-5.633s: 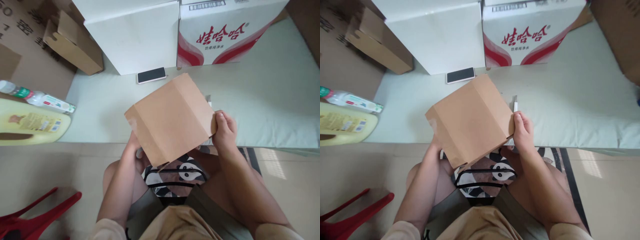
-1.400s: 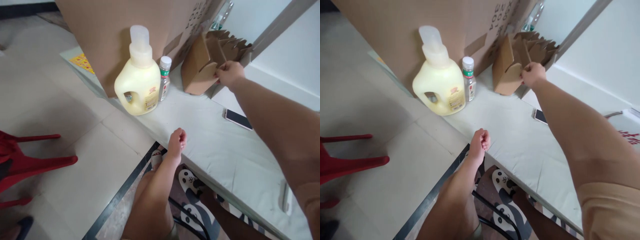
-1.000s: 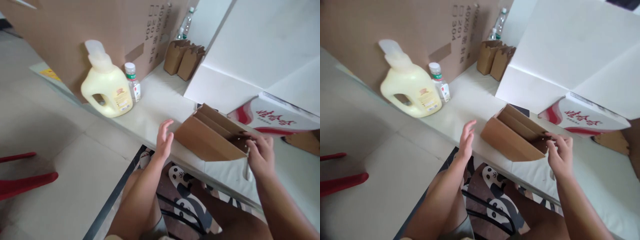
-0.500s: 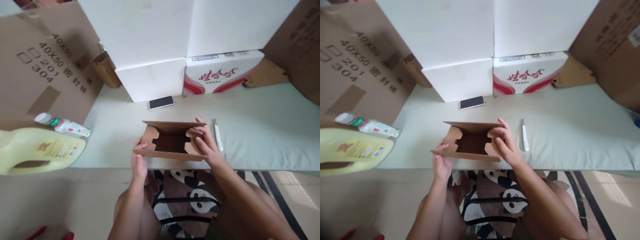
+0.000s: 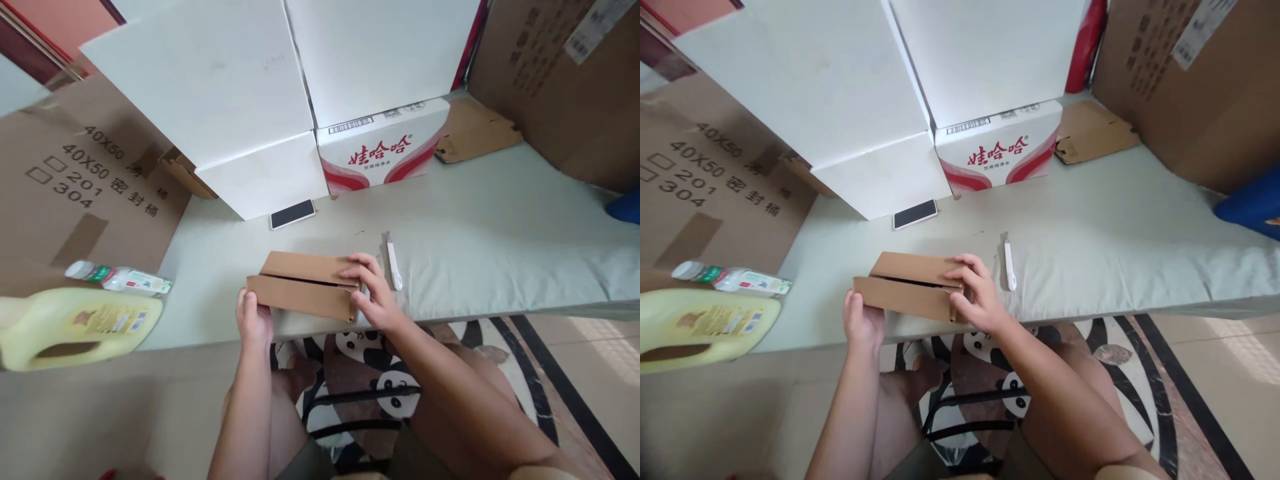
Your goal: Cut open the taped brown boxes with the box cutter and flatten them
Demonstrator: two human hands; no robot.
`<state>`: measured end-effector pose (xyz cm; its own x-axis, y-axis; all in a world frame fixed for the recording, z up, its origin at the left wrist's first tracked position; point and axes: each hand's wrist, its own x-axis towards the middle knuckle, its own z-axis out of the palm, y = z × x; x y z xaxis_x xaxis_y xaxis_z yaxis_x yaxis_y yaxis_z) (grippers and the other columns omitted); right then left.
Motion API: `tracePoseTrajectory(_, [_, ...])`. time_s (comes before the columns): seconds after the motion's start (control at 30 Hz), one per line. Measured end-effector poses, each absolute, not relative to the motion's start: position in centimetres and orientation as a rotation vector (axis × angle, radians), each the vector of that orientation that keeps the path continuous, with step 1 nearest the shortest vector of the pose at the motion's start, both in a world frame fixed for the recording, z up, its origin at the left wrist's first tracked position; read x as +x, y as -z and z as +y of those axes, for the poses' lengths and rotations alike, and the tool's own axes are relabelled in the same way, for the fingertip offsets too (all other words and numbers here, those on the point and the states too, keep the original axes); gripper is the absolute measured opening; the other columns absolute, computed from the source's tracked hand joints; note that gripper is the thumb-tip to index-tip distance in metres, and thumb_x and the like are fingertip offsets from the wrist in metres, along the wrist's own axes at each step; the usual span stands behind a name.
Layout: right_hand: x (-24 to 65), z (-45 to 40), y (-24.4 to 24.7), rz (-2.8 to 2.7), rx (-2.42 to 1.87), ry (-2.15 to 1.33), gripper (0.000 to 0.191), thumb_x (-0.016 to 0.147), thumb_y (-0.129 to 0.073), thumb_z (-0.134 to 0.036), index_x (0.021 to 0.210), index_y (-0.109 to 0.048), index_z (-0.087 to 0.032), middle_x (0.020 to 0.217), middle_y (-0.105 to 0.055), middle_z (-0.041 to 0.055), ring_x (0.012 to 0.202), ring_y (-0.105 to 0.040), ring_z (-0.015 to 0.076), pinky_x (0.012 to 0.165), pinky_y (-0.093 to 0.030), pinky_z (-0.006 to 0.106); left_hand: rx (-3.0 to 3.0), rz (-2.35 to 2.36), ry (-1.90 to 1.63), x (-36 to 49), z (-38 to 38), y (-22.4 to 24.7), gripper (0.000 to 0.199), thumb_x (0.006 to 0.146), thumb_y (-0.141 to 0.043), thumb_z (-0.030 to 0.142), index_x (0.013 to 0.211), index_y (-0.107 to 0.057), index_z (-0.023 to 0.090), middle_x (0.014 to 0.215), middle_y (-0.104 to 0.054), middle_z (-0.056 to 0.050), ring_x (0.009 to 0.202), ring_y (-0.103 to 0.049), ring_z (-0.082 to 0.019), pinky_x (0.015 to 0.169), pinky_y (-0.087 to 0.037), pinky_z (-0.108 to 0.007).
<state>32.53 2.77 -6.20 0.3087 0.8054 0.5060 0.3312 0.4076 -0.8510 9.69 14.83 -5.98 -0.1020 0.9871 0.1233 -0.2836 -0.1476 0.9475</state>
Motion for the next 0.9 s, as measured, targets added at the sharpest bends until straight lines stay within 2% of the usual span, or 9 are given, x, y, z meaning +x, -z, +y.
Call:
tracePoseTrajectory(0.1, [32.0,2.7,6.3,-1.287,-1.254,-0.400,0.040,0.089,-0.057,-0.055,0.113,-0.064,-0.023,0.150,-0.041,0.0157,0.144,-0.040,0.0352,0.116,-0.038,0.055,1.080,1.009,-1.476,9.6,14.8,6.0,0.048,0.063,-0.086,0.057,0.080,-0.061,0.020,0.088,-0.069,-0.001,0.085,-0.064,-0.016,0.075,-0.050,-0.025])
tracePoseTrajectory(0.2, [31.3,2.3,6.3,-1.235,-1.328,-0.394,0.033,0.089,-0.057,-0.044,0.114,-0.062,-0.023,0.156,-0.031,0.0158,0.150,-0.033,0.0347,0.117,-0.036,0.056,1.142,1.071,-1.446,9.4,14.6,6.1,0.046,0.069,-0.081,0.057,0.095,-0.067,0.022,0.105,-0.071,-0.005,0.100,-0.066,-0.020,0.086,-0.051,-0.029])
tracePoseTrajectory(0.33, [31.2,1.7,6.2,-1.237,-1.341,-0.387,0.031,0.087,-0.056,-0.033,0.116,-0.061,-0.023,0.147,-0.039,0.0162,0.148,-0.034,0.0333,0.115,-0.038,0.055,1.286,1.225,-1.379,9.1,13.8,5.2,0.054,0.079,-0.074,0.048,0.129,-0.061,0.029,0.126,-0.068,-0.008,0.118,-0.064,-0.023,0.096,-0.052,-0.033])
tracePoseTrajectory(0.4, [31.7,1.3,6.2,-1.246,-1.295,-0.371,0.029,0.086,-0.057,-0.030,0.113,-0.063,-0.023,0.143,-0.042,0.0160,0.145,-0.038,0.0334,0.113,-0.039,0.055,1.439,1.291,-1.293,9.0,13.1,4.1,0.055,0.085,-0.068,0.041,0.137,-0.057,0.031,0.130,-0.066,-0.009,0.123,-0.062,-0.023,0.102,-0.051,-0.035])
tracePoseTrajectory(0.5, [32.7,0.9,6.3,-1.223,-1.236,-0.357,0.019,0.086,-0.055,-0.027,0.102,-0.065,-0.023,0.133,-0.049,0.0142,0.139,-0.045,0.0326,0.108,-0.044,0.054,1.756,1.370,-1.079,9.2,11.7,2.6,0.040,0.086,-0.064,0.035,0.125,-0.070,0.027,0.124,-0.067,-0.009,0.119,-0.063,-0.023,0.108,-0.047,-0.039])
tracePoseTrajectory(0.63, [33.8,0.5,6.7,-1.210,-1.210,-0.373,0.013,0.090,-0.052,-0.030,0.091,-0.063,-0.024,0.115,-0.056,0.0115,0.129,-0.053,0.0313,0.104,-0.046,0.054,1.967,1.430,-0.992,10.2,10.5,2.0,0.034,0.085,-0.067,0.039,0.113,-0.078,0.024,0.106,-0.066,-0.008,0.099,-0.065,-0.021,0.099,-0.053,-0.039])
tracePoseTrajectory(0.7, [34.0,0.3,7.0,-1.197,-1.193,-0.404,0.023,0.093,-0.048,-0.036,0.108,-0.062,-0.025,0.124,-0.057,0.0123,0.131,-0.052,0.0305,0.109,-0.044,0.055,1.974,1.443,-1.044,10.6,10.4,2.3,0.034,0.086,-0.065,0.040,0.111,-0.079,0.022,0.106,-0.066,-0.009,0.097,-0.065,-0.020,0.097,-0.054,-0.038])
tracePoseTrajectory(0.8, [34.2,0.2,7.6,-1.072,-1.270,-0.527,0.047,0.097,-0.042,-0.043,0.140,-0.046,-0.025,0.147,-0.050,0.0140,0.139,-0.048,0.0289,0.116,-0.038,0.055,1.949,1.461,-1.077,10.5,10.7,2.7,0.034,0.087,-0.065,0.040,0.110,-0.079,0.021,0.109,-0.066,-0.009,0.100,-0.065,-0.020,0.099,-0.053,-0.038])
tracePoseTrajectory(0.9, [34.5,0.3,8.0,-0.905,-1.462,-0.682,0.054,0.097,-0.041,-0.051,0.144,-0.044,-0.025,0.153,-0.048,0.0142,0.143,-0.045,0.0302,0.118,-0.037,0.055,1.889,1.487,-1.082,9.6,11.4,2.6,0.032,0.086,-0.066,0.039,0.110,-0.079,0.022,0.118,-0.066,-0.010,0.113,-0.064,-0.022,0.107,-0.049,-0.039])
